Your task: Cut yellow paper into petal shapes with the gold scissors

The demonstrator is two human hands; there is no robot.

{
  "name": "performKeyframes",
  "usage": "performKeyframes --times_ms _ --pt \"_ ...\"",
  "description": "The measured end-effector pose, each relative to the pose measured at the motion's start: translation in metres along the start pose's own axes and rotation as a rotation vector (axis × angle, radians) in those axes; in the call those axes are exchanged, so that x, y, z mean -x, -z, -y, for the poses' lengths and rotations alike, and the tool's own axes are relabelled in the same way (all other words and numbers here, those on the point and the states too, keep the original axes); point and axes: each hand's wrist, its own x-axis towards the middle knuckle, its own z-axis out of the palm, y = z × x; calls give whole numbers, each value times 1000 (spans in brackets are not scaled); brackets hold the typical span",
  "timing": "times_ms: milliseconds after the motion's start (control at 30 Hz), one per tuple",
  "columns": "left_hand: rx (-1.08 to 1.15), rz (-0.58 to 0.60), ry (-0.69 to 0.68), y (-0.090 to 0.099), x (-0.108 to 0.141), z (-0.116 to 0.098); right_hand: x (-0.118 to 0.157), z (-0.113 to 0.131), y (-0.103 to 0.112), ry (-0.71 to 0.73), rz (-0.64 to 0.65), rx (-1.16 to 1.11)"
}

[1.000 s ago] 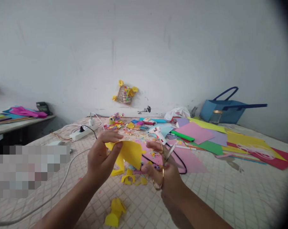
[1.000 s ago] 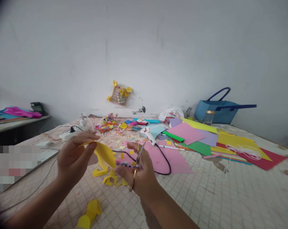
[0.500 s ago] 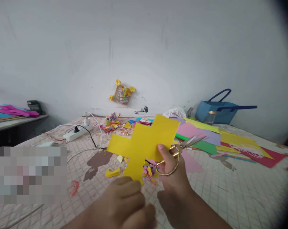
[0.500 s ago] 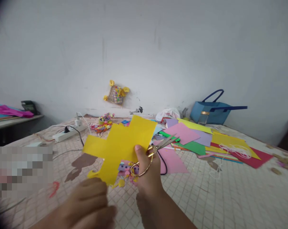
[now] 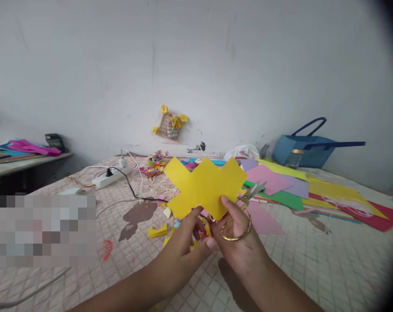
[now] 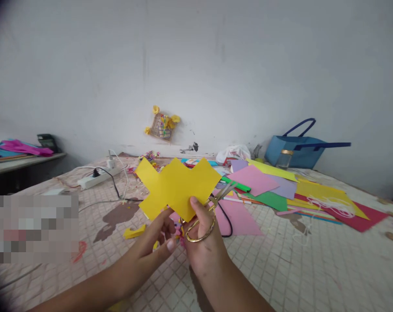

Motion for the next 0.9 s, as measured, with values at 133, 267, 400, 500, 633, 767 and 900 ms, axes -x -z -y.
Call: performKeyframes --times_ms 133,267,400,500,633,767,900 --pt "138 -105 15 -2 -5 8 5 6 -9 -198 211 -264" --pt "265 -216 -20 -1 -8 10 10 2 -13 -299 285 -442" --pt "380 -193 -69 -2 -11 8 17 -2 -17 -299 307 -423" --pt "345 -166 60 -1 -11 4 22 -3 -19 -248 373 -365" --pt "172 -316 194 8 -10 1 18 -11 -17 -201 368 -176" --pt "65 -485 117 28 -13 -2 4 -25 -8 -214 309 90" --pt "1 -567 21 51 -14 -7 5 -27 -2 -173 528 442"
